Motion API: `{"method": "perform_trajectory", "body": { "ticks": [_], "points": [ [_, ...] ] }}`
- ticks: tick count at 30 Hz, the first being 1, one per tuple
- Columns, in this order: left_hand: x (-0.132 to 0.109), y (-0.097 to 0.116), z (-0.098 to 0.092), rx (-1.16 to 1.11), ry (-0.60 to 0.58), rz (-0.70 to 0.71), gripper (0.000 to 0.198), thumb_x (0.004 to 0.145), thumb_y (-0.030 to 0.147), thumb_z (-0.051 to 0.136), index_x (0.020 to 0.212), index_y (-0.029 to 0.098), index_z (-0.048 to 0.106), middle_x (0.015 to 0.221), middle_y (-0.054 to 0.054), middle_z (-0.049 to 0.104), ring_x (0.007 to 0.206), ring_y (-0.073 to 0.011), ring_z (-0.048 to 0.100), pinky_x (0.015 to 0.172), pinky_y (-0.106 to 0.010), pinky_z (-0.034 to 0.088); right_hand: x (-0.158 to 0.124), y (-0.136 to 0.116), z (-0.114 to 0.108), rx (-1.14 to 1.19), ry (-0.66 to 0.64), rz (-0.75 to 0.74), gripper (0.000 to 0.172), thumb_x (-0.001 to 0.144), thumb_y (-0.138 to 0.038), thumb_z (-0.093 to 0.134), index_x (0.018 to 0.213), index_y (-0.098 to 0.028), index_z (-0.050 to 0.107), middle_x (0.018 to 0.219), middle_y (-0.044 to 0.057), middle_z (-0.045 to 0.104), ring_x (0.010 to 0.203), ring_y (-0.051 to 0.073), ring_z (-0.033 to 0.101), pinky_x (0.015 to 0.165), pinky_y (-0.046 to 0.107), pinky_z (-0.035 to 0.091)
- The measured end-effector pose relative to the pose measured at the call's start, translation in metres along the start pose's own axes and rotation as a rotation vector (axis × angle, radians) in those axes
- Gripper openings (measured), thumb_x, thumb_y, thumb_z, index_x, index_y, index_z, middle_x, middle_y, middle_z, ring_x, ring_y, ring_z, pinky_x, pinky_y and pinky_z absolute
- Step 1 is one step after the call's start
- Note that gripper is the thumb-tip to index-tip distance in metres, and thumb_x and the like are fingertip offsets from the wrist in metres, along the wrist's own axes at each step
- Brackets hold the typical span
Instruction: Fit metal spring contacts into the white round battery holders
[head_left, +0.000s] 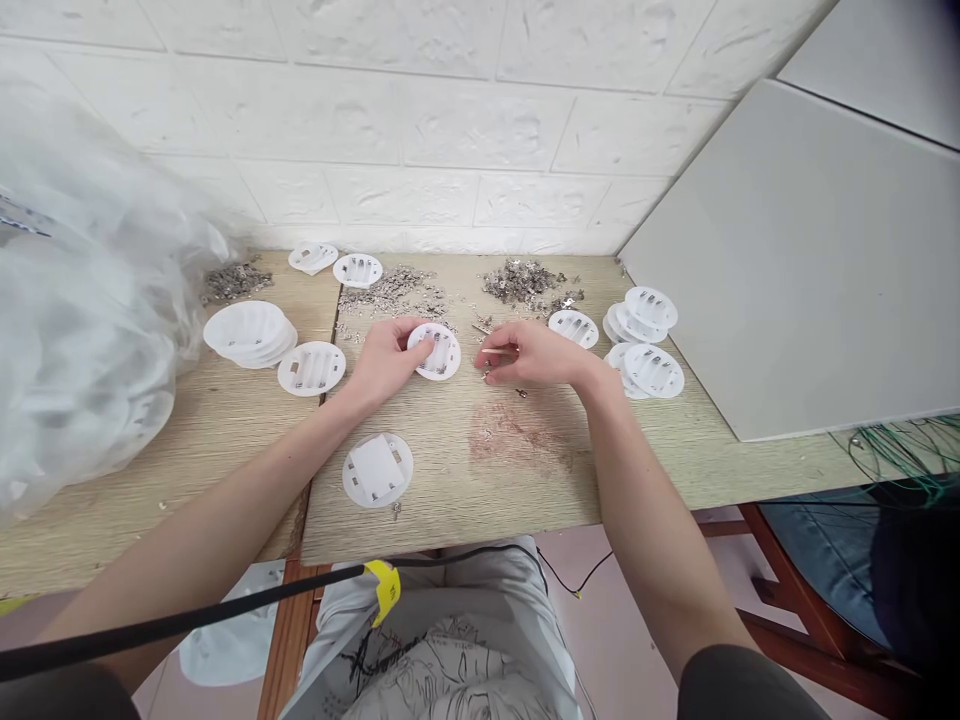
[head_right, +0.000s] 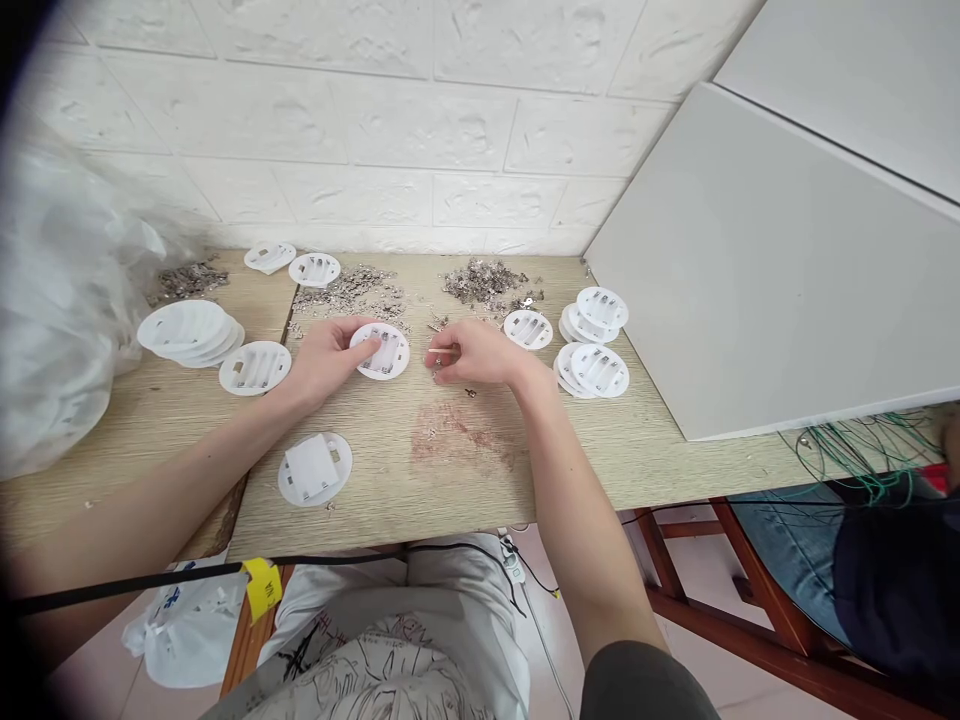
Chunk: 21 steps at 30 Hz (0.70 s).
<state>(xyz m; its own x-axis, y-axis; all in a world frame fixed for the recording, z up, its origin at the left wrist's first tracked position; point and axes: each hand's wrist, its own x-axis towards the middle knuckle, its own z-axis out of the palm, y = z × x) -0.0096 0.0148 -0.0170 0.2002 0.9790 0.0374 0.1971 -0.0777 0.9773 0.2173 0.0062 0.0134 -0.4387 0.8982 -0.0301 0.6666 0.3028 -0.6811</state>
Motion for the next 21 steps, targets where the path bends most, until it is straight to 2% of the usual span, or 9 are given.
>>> {"method": "perform_trajectory", "body": {
  "ticks": [3, 9, 15, 19, 21],
  "points": [
    [0.0003, -0.0002, -0.0001, -0.009, -0.005, -0.008, 0.028, 0.071, 0.034, 0.071, 0.091, 0.016, 0.075, 0.088, -0.006, 0.076, 0.078, -0.0206, 0.067, 0.074, -0.031, 0.052, 0.0041, 0.0019, 0.0025, -0.018, -0.091, 0.004, 0.008, 0.069, -0.023, 0.071, 0.076, -0.02, 0.074, 0.071, 0.0, 0.066, 0.066, 0.015, 0.054, 0.061, 0.027, 0.036],
    [-0.0004, 0.0022, -0.0003, -0.013, -0.017, -0.016, 0.026, 0.07, 0.032, 0.07, 0.091, 0.017, 0.075, 0.087, -0.005, 0.075, 0.077, -0.0201, 0.066, 0.074, -0.031, 0.051, 0.0073, 0.0016, 0.0034, -0.047, -0.092, 0.001, 0.004, 0.071, -0.021, 0.067, 0.07, -0.019, 0.07, 0.072, 0.0, 0.065, 0.064, 0.014, 0.054, 0.061, 0.027, 0.037],
    [-0.0001, 0.0025, -0.0007, -0.013, -0.018, -0.024, 0.026, 0.07, 0.032, 0.071, 0.09, 0.017, 0.075, 0.087, -0.005, 0.075, 0.077, -0.0204, 0.066, 0.074, -0.031, 0.05, 0.0058, -0.0009, 0.0037, -0.128, -0.124, 0.044, 0.006, 0.076, -0.018, 0.061, 0.069, -0.019, 0.062, 0.068, 0.0, 0.06, 0.061, 0.014, 0.049, 0.058, 0.028, 0.031],
    [0.0005, 0.0018, -0.0011, -0.003, -0.023, -0.021, 0.027, 0.071, 0.031, 0.07, 0.092, 0.016, 0.075, 0.089, -0.006, 0.076, 0.079, -0.0208, 0.067, 0.076, -0.032, 0.051, 0.0048, -0.0046, 0.006, -0.151, -0.027, 0.028, 0.021, 0.085, -0.023, 0.056, 0.067, -0.02, 0.046, 0.066, 0.0, 0.054, 0.059, 0.013, 0.043, 0.058, 0.029, 0.029],
    [0.0005, 0.0017, -0.0011, -0.003, -0.024, -0.019, 0.027, 0.071, 0.031, 0.07, 0.093, 0.016, 0.075, 0.089, -0.006, 0.076, 0.08, -0.0212, 0.067, 0.076, -0.032, 0.052, 0.0046, -0.0066, 0.0075, -0.124, 0.039, 0.005, 0.023, 0.09, -0.025, 0.051, 0.07, -0.021, 0.041, 0.068, 0.0, 0.054, 0.06, 0.013, 0.043, 0.059, 0.029, 0.03]
  ]
}}
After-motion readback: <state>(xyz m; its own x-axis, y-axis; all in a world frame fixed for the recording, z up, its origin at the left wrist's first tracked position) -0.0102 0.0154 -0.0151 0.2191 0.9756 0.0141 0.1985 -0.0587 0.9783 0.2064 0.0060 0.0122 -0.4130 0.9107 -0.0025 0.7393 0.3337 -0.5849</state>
